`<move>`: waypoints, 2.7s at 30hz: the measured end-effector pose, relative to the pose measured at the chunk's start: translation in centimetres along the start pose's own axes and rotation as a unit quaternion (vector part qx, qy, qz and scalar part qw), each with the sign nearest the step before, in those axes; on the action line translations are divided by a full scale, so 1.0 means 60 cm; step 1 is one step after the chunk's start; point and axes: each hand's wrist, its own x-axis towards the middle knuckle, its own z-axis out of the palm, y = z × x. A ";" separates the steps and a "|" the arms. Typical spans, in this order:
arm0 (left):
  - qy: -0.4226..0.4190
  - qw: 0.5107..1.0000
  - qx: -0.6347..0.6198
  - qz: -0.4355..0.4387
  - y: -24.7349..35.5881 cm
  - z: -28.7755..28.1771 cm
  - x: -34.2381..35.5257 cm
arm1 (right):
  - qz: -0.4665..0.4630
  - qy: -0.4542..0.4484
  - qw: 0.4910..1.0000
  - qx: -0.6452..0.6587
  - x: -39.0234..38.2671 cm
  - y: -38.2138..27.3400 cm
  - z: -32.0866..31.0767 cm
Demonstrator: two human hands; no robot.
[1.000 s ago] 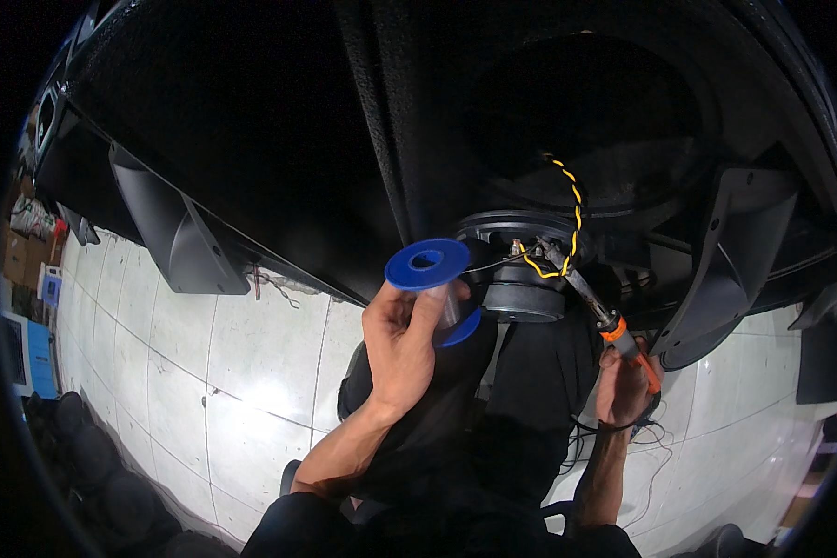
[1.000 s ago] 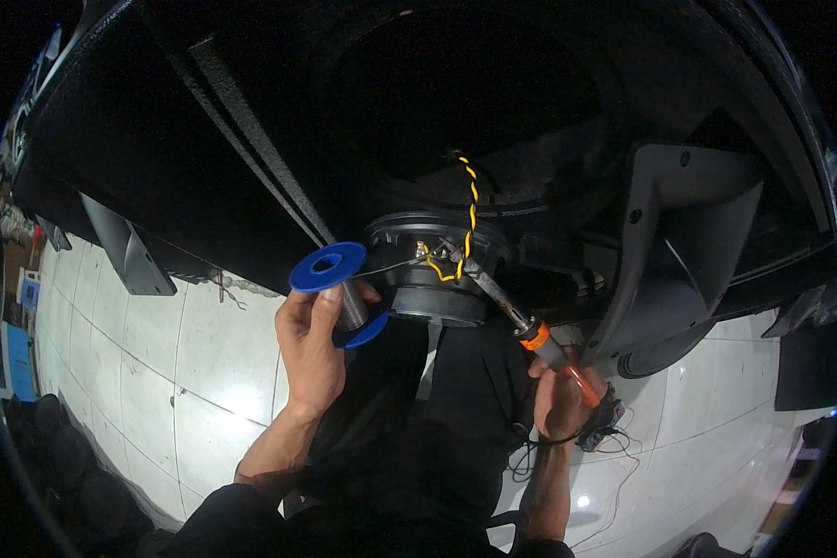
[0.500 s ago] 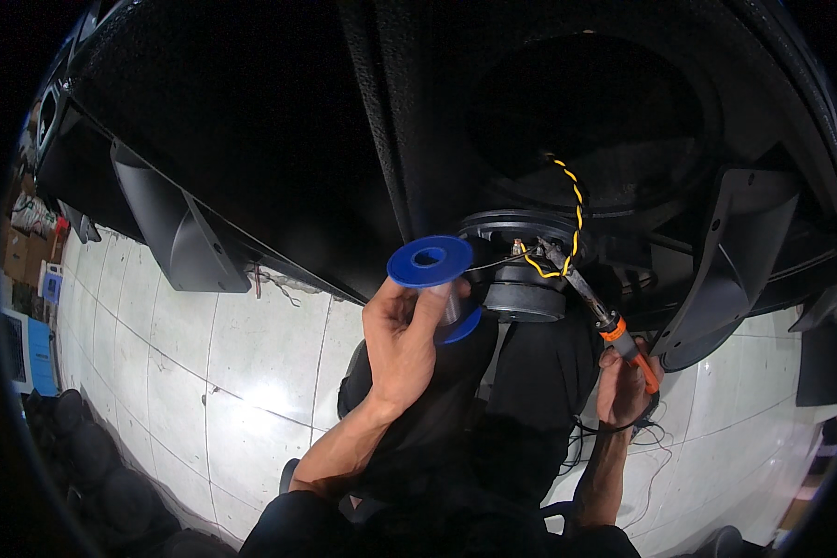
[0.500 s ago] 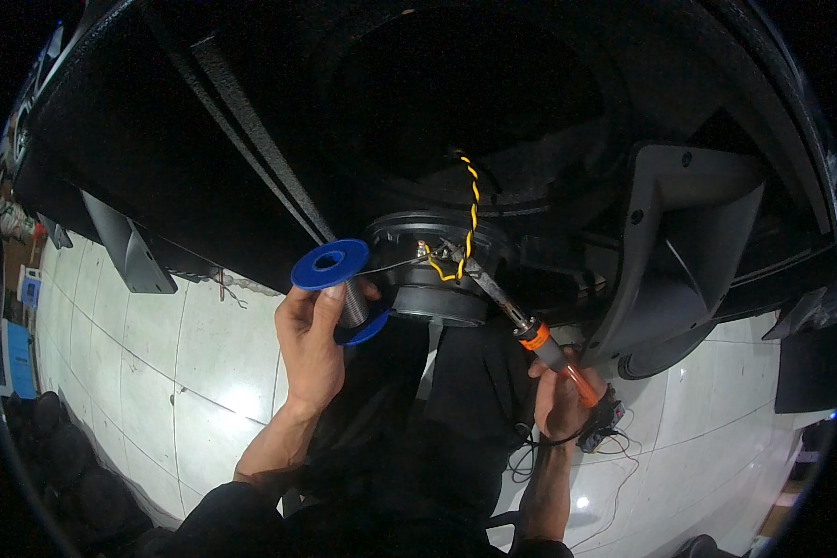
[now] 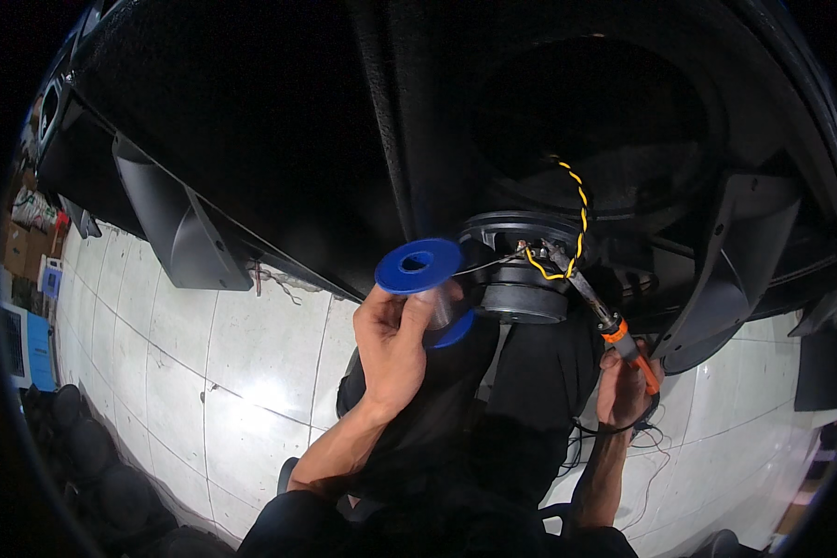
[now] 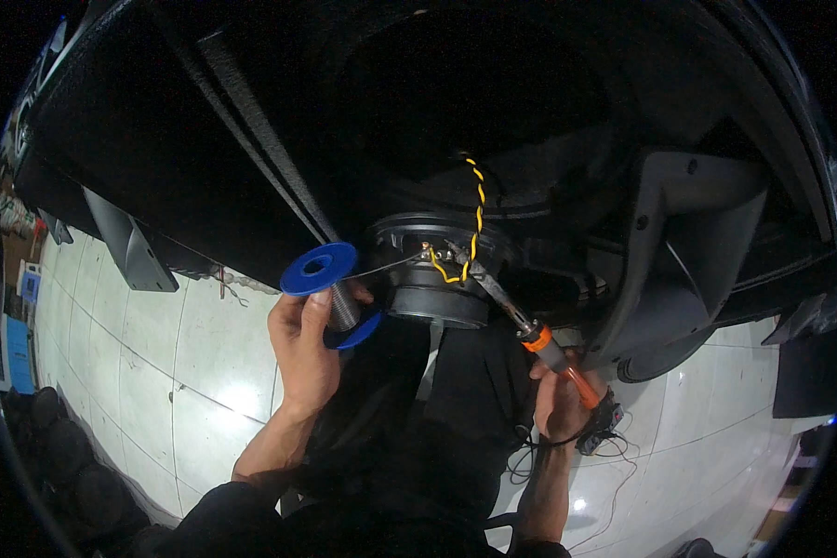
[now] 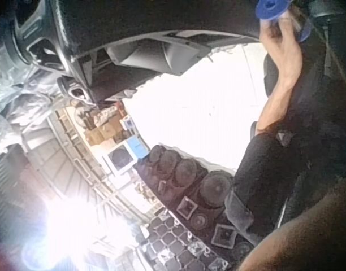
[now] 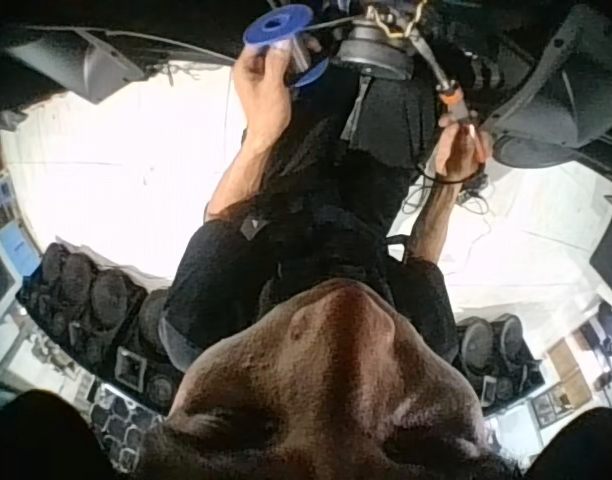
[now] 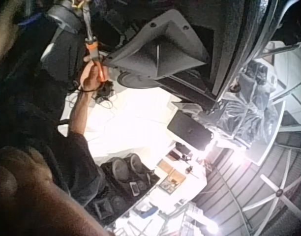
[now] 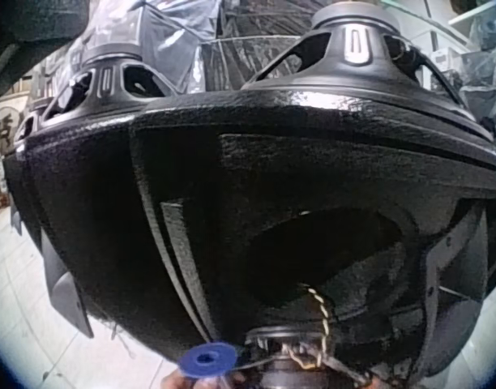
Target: The person solders wires to a speaker component using a soldering iron and solder wire, then connects a yellow and black twisted wire to the speaker terminals. The person works on the speaker assembly inside a vehicle door panel.
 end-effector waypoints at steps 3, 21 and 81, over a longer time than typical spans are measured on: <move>0.013 1.000 0.000 -0.004 0.000 -0.009 -0.003 | -0.003 -0.011 1.000 0.011 -0.001 0.003 -0.005; -0.009 1.000 0.009 0.007 0.009 0.008 0.004 | 0.022 0.016 0.999 0.030 -0.007 0.014 -0.009; 0.057 0.997 0.050 0.000 0.009 -0.012 -0.005 | 0.002 0.018 0.999 0.034 0.001 0.017 -0.019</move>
